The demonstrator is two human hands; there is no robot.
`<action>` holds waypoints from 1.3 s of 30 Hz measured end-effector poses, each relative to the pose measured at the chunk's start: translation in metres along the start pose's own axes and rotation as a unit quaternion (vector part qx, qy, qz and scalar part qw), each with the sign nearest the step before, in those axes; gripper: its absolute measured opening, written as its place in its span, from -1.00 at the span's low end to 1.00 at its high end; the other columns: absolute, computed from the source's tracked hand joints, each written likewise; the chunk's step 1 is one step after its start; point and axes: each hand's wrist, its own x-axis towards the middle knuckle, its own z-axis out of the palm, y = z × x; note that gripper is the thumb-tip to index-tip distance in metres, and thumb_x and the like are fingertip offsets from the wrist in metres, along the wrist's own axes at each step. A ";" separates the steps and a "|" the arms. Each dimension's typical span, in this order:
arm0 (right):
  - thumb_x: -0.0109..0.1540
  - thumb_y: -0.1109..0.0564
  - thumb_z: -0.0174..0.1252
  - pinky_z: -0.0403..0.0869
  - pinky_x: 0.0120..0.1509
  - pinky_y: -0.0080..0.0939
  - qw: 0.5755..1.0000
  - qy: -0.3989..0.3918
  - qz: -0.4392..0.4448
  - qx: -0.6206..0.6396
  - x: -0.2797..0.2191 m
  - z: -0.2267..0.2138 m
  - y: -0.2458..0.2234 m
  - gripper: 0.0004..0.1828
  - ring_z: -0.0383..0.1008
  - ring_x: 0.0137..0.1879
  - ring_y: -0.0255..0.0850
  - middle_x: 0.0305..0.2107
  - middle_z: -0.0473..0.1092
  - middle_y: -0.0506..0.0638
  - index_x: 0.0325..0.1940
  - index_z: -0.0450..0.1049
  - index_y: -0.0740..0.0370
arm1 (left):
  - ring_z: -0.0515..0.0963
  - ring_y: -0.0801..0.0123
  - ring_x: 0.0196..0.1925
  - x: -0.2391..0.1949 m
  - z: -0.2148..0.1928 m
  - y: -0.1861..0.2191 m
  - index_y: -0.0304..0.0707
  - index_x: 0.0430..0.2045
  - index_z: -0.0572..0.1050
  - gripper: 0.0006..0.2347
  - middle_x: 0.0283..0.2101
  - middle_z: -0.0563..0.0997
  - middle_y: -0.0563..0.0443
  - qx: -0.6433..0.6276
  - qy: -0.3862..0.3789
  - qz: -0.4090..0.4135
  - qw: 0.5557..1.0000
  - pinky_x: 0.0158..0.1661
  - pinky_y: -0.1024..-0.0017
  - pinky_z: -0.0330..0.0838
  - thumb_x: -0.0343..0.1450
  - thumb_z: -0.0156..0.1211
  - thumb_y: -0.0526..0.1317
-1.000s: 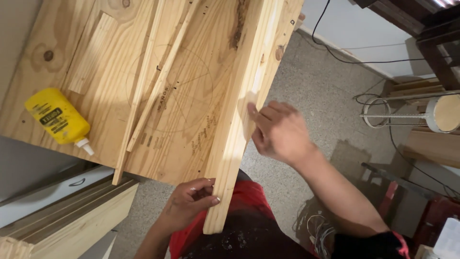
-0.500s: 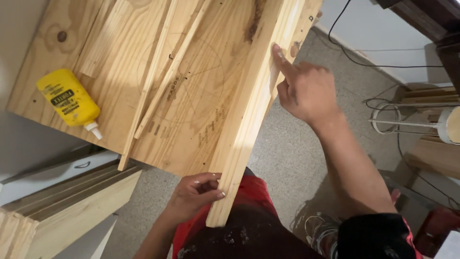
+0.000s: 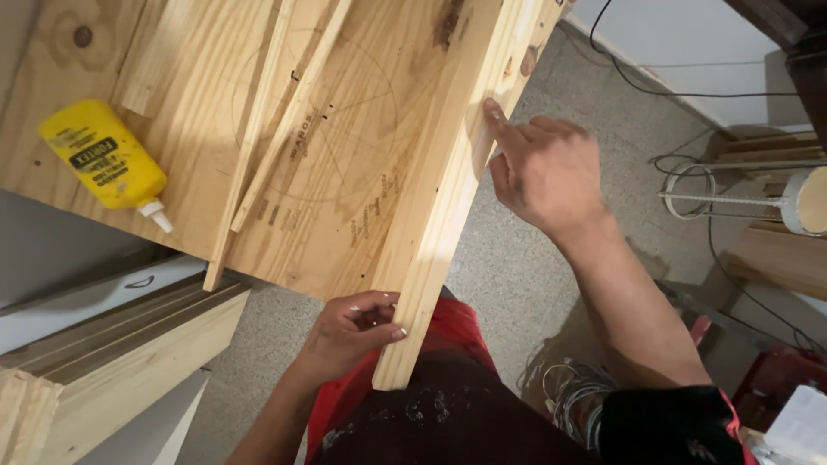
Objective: Attaching thin wooden strips to a board using wood glue and wiping away the excess.
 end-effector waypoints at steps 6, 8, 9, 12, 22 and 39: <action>0.12 0.38 0.04 -0.02 -0.59 -0.44 0.999 0.012 -0.009 0.028 -0.005 0.000 -0.007 -0.46 -0.05 -0.67 -0.44 -0.76 0.09 -0.31 0.16 0.63 0.24 | 0.58 0.52 -0.39 0.003 -0.001 -0.007 -0.33 -0.07 0.67 -0.65 -0.36 0.66 0.08 0.007 0.002 0.043 0.999 -0.36 0.62 0.59 0.26 0.50 -0.33; 0.21 0.38 0.09 0.05 -0.60 -0.47 0.998 0.000 -0.008 0.057 -0.008 -0.002 -0.013 -0.59 0.01 -0.70 -0.43 -0.79 0.16 -0.29 0.08 0.65 0.20 | 0.53 0.52 -0.42 0.001 -0.001 -0.004 -0.34 -0.11 0.67 -0.70 -0.40 0.63 0.09 -0.008 -0.008 0.055 0.998 -0.40 0.61 0.54 0.28 0.49 -0.35; 0.21 0.38 0.09 0.05 -0.60 -0.47 0.998 -0.001 -0.007 0.057 -0.010 -0.002 -0.017 -0.59 0.01 -0.70 -0.43 -0.79 0.16 -0.29 0.08 0.65 0.20 | 0.53 0.52 -0.42 0.002 -0.001 -0.003 -0.34 -0.11 0.67 -0.70 -0.40 0.63 0.09 -0.008 -0.009 0.055 0.998 -0.40 0.61 0.54 0.28 0.49 -0.35; 0.16 0.35 0.08 0.08 -0.59 -0.47 0.999 -0.005 -0.005 0.054 -0.019 -0.002 -0.027 -0.55 0.03 -0.71 -0.41 -0.78 0.18 -0.28 0.08 0.65 0.16 | 0.60 0.48 -0.39 0.002 -0.002 -0.002 -0.34 -0.10 0.67 -0.68 -0.38 0.66 0.06 -0.003 -0.011 0.052 0.999 -0.35 0.58 0.59 0.27 0.49 -0.31; 0.11 0.43 -0.03 0.04 -0.68 -0.43 0.996 -0.042 -0.005 0.082 -0.052 -0.012 -0.084 -0.39 0.04 -0.74 -0.40 -0.78 0.12 -0.28 0.28 0.44 0.40 | 0.59 0.49 -0.38 0.007 -0.005 -0.021 -0.38 -0.03 0.67 -0.60 -0.35 0.67 0.03 -0.024 0.021 0.025 0.999 -0.35 0.59 0.59 0.22 0.53 -0.36; 0.32 0.29 -0.01 0.10 -0.62 -0.13 0.979 -0.104 0.162 0.069 -0.007 0.042 0.015 -0.13 0.13 -0.63 -0.17 -0.68 0.19 -0.05 0.65 -0.24 0.24 | 0.62 0.44 -0.36 0.016 -0.004 -0.047 -0.47 -0.13 0.73 -0.68 -0.41 0.68 -0.01 -0.053 0.117 0.049 0.990 -0.25 0.53 0.58 0.22 0.51 -0.44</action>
